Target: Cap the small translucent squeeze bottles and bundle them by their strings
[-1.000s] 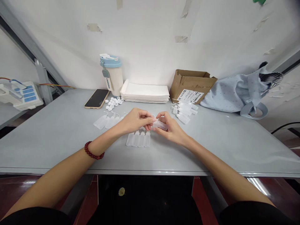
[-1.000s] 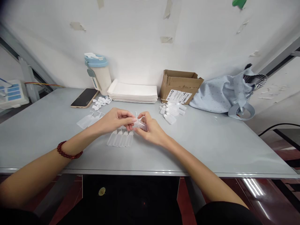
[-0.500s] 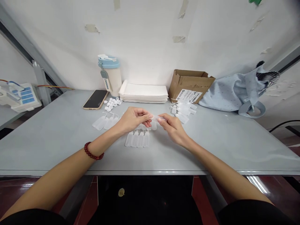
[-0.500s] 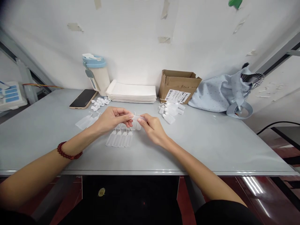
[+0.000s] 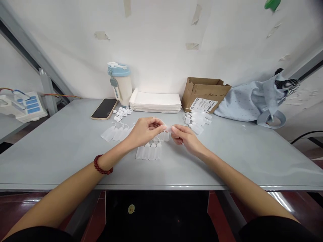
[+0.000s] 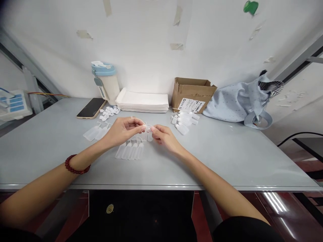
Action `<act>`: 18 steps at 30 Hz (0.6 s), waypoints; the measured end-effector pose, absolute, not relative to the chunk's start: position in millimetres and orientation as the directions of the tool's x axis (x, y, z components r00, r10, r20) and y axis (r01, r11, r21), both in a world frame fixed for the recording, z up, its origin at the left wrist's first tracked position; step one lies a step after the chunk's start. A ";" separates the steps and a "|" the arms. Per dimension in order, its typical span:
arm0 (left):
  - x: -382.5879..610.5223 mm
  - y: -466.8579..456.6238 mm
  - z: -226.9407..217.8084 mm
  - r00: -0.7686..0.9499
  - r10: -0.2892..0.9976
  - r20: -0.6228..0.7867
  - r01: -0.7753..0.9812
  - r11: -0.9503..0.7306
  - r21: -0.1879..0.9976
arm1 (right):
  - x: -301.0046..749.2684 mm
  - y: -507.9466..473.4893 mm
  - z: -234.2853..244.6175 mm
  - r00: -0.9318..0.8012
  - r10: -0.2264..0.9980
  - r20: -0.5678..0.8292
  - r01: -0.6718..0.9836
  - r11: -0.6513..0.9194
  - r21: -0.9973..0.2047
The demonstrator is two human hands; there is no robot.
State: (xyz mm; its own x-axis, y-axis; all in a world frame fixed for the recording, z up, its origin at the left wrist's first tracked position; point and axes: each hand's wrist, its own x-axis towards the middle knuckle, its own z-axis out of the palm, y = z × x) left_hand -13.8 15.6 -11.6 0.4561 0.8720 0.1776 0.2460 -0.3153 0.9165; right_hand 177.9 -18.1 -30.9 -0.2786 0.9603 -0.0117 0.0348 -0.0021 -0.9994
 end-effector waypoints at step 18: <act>-16.4 13.2 -5.3 0.552 0.821 0.144 0.246 -0.325 0.913 | 183.3 -20.6 -31.1 -0.208 0.933 0.294 0.380 0.354 -0.855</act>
